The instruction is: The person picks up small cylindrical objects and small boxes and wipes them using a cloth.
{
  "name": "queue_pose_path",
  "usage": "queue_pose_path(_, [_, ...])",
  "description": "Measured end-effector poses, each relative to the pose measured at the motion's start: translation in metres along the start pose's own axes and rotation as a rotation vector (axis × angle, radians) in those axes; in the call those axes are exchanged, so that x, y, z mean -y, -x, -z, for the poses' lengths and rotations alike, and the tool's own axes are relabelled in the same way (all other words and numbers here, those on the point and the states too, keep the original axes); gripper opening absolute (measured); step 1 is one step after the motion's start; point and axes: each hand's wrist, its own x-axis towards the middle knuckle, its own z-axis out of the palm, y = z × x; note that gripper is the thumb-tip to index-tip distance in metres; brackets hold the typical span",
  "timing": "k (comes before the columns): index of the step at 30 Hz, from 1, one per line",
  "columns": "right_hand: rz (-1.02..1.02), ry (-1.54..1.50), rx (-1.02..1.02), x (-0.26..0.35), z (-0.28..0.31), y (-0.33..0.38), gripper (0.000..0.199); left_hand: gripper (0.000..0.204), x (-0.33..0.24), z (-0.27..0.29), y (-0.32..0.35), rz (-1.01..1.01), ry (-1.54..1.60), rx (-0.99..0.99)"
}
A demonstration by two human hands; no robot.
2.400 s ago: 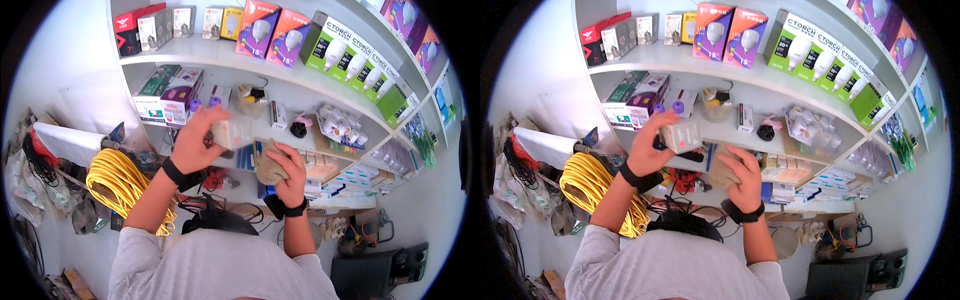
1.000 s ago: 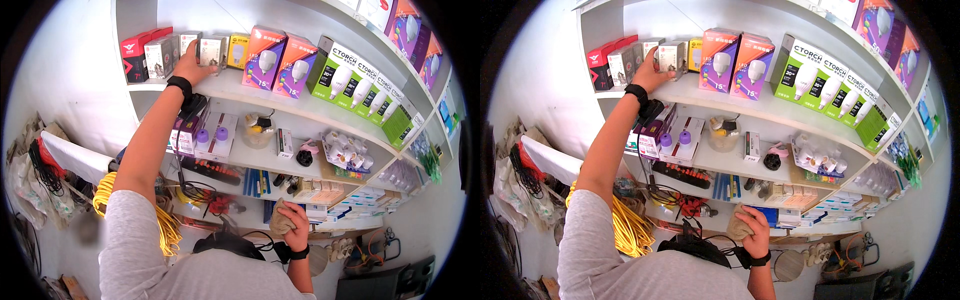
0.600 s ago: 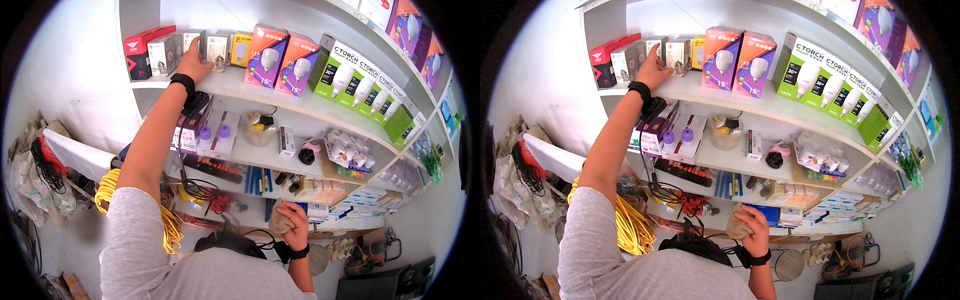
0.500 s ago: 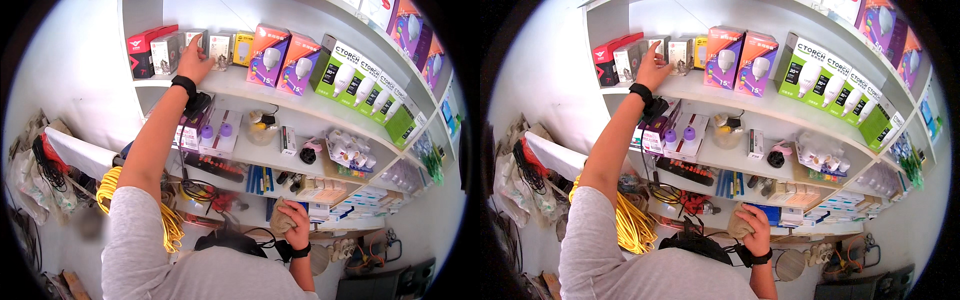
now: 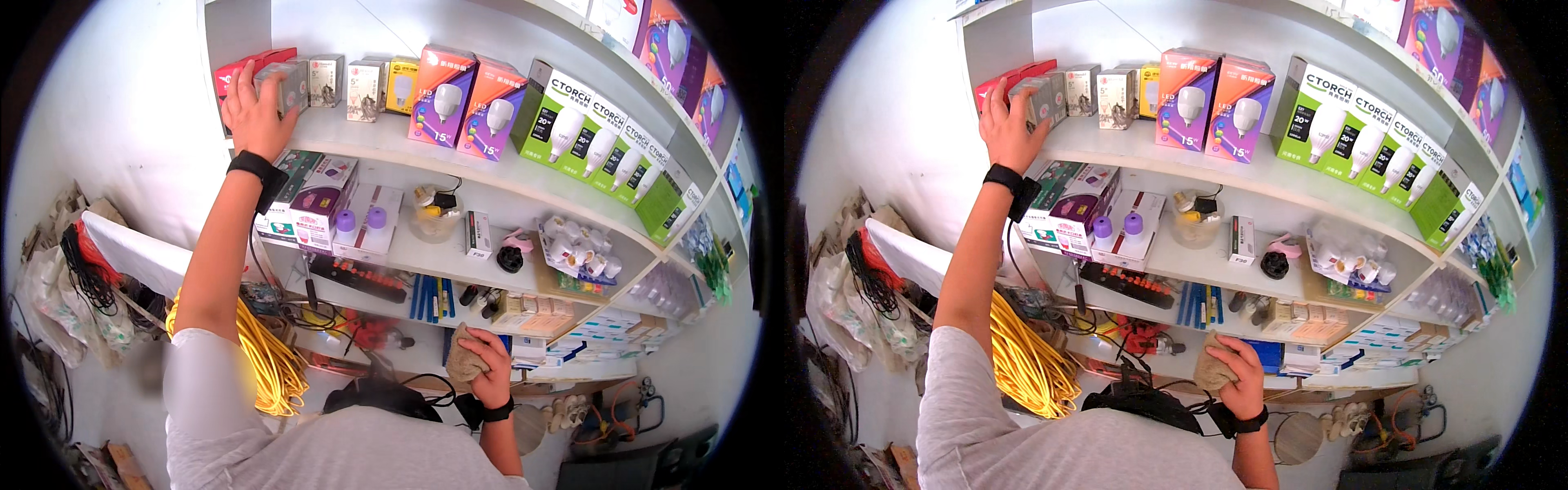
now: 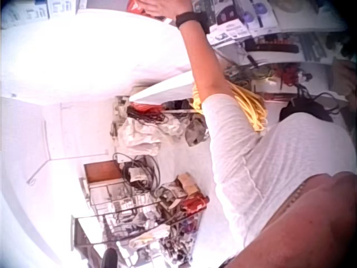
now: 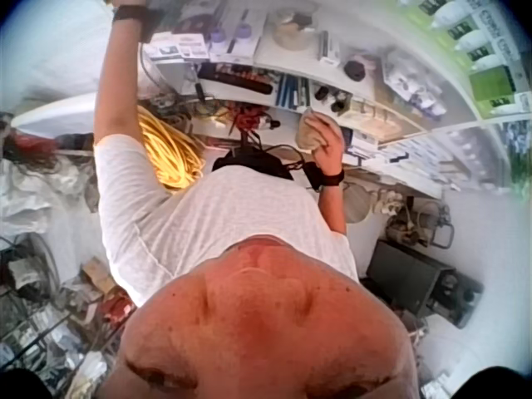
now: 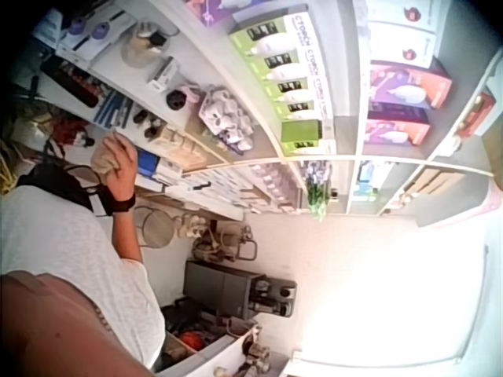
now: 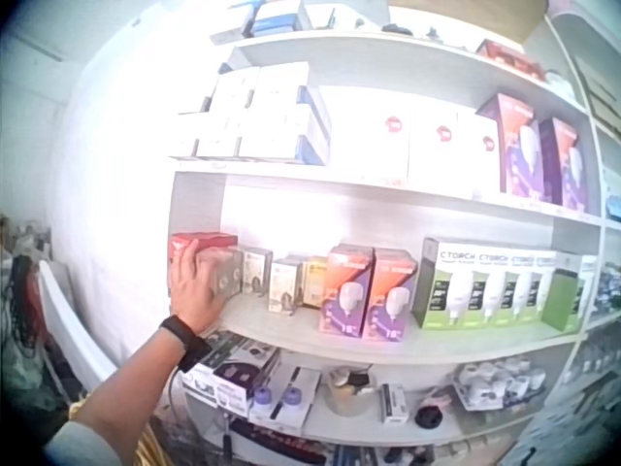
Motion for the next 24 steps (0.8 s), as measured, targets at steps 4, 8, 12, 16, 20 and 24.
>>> queue_pose_path(4, [-0.036, -0.068, -0.022, -0.003, -0.003, -0.001, 0.041, 0.049, -0.007, 0.001, 0.010, -0.007, 0.294, 0.012])
queue_pose_path(8, [-0.030, -0.114, -0.014, 0.003, -0.007, -0.007, 0.039, 0.051, 0.010, -0.008, 0.016, 0.284, 0.862, 0.006])
queue_pose_path(12, [-0.084, -0.246, -0.041, -0.004, -0.009, -0.004, 0.038, 0.058, -0.003, 0.021, 0.048, 0.322, 1.149, -0.098])
queue_pose_path(16, [-0.552, -0.689, -0.067, -0.023, -0.016, 0.004, 0.032, 0.055, -0.043, 0.077, 0.089, 0.630, 1.670, 0.109])
queue_pose_path(20, [-0.482, -0.876, -0.123, 0.002, -0.023, -0.022, 0.040, 0.058, -0.067, 0.095, 0.132, 0.836, 1.873, 0.318])
queue_pose_path(24, [0.040, -0.613, -0.140, 0.055, -0.024, -0.073, 0.049, 0.059, -0.097, 0.105, 0.160, 0.779, 1.788, 0.597])
